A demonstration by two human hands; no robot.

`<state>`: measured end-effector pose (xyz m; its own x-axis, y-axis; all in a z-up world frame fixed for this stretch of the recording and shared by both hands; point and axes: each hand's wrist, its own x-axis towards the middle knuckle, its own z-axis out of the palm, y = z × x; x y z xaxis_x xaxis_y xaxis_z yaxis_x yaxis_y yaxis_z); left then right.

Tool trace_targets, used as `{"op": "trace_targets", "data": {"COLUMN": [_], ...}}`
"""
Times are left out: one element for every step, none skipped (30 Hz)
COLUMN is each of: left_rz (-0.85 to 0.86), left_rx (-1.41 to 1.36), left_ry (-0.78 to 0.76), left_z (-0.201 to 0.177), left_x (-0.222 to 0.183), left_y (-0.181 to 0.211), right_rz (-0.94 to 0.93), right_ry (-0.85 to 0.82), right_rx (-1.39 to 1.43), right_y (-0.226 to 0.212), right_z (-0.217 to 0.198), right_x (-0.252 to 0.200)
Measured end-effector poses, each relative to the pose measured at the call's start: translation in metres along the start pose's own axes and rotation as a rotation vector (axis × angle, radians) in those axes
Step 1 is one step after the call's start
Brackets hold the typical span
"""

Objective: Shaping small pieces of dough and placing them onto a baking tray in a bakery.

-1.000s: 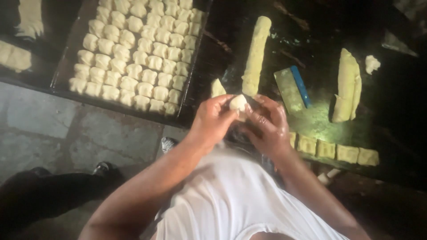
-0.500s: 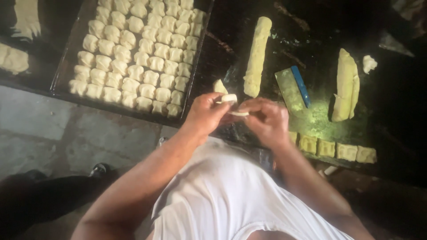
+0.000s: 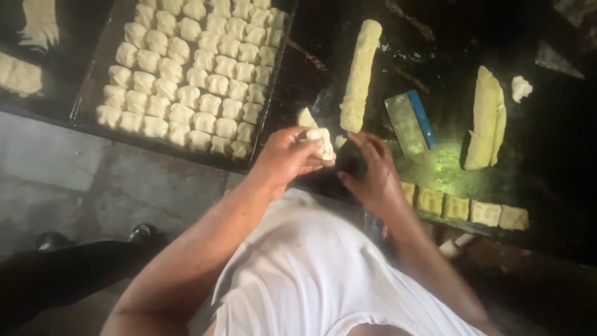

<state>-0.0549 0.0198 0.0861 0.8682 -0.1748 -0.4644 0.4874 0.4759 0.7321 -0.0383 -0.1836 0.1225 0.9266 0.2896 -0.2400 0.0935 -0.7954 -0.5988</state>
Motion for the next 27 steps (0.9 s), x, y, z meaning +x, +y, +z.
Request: {"op": "trace_targets", "data": {"left_rz": [-0.013,-0.013,0.021,0.055,0.051,0.05,0.053,0.054,0.179,0.301,0.295,0.448,0.607,0.605,0.515,0.42,0.419,0.352,0.284,0.283,0.335,0.384,0.381,0.457,0.536,0.534,0.596], "left_rx": [-0.008,-0.005,-0.002,0.001,0.001,-0.03,-0.062,-0.062,0.203,0.469,0.462,0.581,0.701,0.698,0.842,0.983,0.978,0.978,0.978,0.974,0.797,0.619,0.611,0.541,0.472,0.465,0.499], "left_ry": [-0.016,-0.014,-0.038,-0.061,-0.066,-0.079,-0.09,-0.092,-0.014,0.067,0.068,0.062,0.058,0.063,0.054,0.043,0.053,0.063,0.07,0.078,0.051,0.025,0.027,0.047,0.064,0.065,0.105], "left_z": [0.001,0.0,0.002,0.003,0.006,0.01,0.012,0.016,0.016,0.015,0.014,0.012,0.009,0.005,0.001,-0.003,-0.003,-0.003,-0.004,-0.011,-0.017,-0.023,-0.029,-0.034,-0.039,-0.044,-0.05], "left_x": [-0.001,0.003,0.005,0.008,0.009,0.01,0.011,0.005,-0.001,-0.008,-0.01,-0.012,-0.013,-0.011,-0.01,-0.009,-0.014,-0.02,-0.025,-0.024,-0.022,-0.02,-0.018,-0.015,-0.012,-0.015,-0.017], "left_y": [-0.002,-0.007,-0.015,-0.023,-0.027,-0.029,-0.031,-0.026,-0.02,-0.013,-0.015,-0.016,-0.014,-0.019,-0.023,-0.028,-0.019,-0.011,-0.001,-0.003,-0.006,-0.01,-0.012,-0.014,-0.015,-0.009,-0.003], "right_rz": [-0.116,-0.118,-0.32,-0.52,-0.515,-0.648,-0.787,-0.787,-0.842,-0.897,-0.894,-0.826,-0.763,-0.764,-0.715,-0.666,-0.673,-0.734,-0.794,-0.8,-0.703,-0.604,-0.602,-0.446,-0.291,-0.289,-0.294], "right_ry": [0.057,0.057,0.197,0.339,0.341,0.373,0.405,0.406,0.373,0.339,0.33,0.308,0.288,0.282,0.273,0.264,0.256,0.209,0.163,0.157,0.087,0.017,0.008,-0.015,-0.036,-0.041,-0.025], "right_rx": [-0.224,-0.22,-0.201,-0.179,-0.181,-0.216,-0.251,-0.254,-0.234,-0.213,-0.214,-0.188,-0.161,-0.162,-0.149,-0.137,-0.138,-0.122,-0.104,-0.104,-0.025,0.052,0.049,0.087,0.124,0.119,0.05], "right_y": [-0.002,0.002,0.008,0.014,0.02,0.025,0.03,0.03,0.027,0.024,0.026,0.028,0.027,0.019,0.011,0.002,-0.006,-0.014,-0.023,-0.016,-0.009,-0.001,0.008,0.017,0.026,0.022,0.017], "right_z": [0.002,0.004,0.005,0.006,0.005,0.005,0.004,0.0,-0.002,-0.004,-0.003,-0.001,0.001,0.0,0.0,0.0,-0.001,-0.001,-0.002,0.007,0.014,0.021,0.03,0.039,0.047,0.048,0.049], "right_x": [-0.004,-0.004,-0.008,-0.011,-0.009,-0.008,-0.004,-0.003,-0.001,0.002,0.002,0.003,0.006,0.008,0.012,0.015,0.015,0.016,0.016,0.017,0.017,0.017,0.023,0.029,0.035,0.036,0.037]}}
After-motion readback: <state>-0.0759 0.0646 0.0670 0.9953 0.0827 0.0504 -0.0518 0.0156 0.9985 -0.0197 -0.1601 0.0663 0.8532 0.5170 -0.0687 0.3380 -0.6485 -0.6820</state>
